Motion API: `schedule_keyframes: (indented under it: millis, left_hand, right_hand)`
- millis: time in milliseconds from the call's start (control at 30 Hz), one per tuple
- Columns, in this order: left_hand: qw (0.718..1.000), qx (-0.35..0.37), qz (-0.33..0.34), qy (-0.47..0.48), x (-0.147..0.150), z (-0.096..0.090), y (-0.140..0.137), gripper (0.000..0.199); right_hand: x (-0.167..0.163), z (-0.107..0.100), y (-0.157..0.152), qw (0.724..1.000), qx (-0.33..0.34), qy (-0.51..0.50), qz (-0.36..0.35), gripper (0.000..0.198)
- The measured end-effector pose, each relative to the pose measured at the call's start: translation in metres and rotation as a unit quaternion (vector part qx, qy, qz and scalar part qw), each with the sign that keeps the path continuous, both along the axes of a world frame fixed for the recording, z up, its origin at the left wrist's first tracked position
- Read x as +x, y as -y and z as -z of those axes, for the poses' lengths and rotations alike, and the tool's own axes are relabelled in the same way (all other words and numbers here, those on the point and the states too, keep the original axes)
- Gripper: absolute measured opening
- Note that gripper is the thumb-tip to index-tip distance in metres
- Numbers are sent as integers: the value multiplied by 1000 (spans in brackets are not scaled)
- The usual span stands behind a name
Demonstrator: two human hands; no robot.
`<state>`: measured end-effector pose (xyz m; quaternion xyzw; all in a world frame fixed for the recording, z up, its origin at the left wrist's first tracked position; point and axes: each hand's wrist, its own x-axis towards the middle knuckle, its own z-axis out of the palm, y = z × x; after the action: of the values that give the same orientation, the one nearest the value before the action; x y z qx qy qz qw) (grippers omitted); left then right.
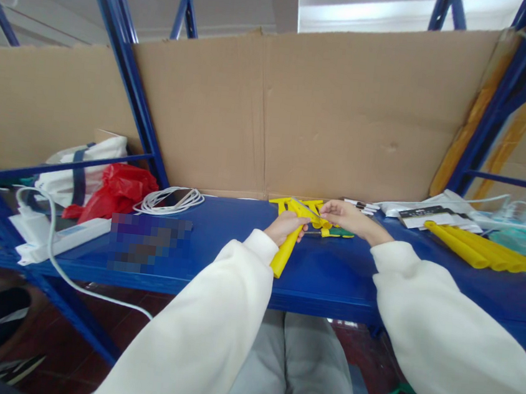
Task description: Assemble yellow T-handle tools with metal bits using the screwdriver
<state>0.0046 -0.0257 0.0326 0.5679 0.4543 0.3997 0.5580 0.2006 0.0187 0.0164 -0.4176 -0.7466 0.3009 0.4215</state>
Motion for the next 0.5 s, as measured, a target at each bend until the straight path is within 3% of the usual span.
schedule_keyframes:
  millis: [200, 500]
  left_hand:
    - [1000, -10, -9, -26, 2, -5, 6, 34]
    - [999, -6, -2, -39, 2, -4, 6, 37]
  right_hand:
    - [-9, 6, -1, 999, 2, -22, -43, 42]
    - [-13, 9, -3, 1000, 13, -8, -20, 27]
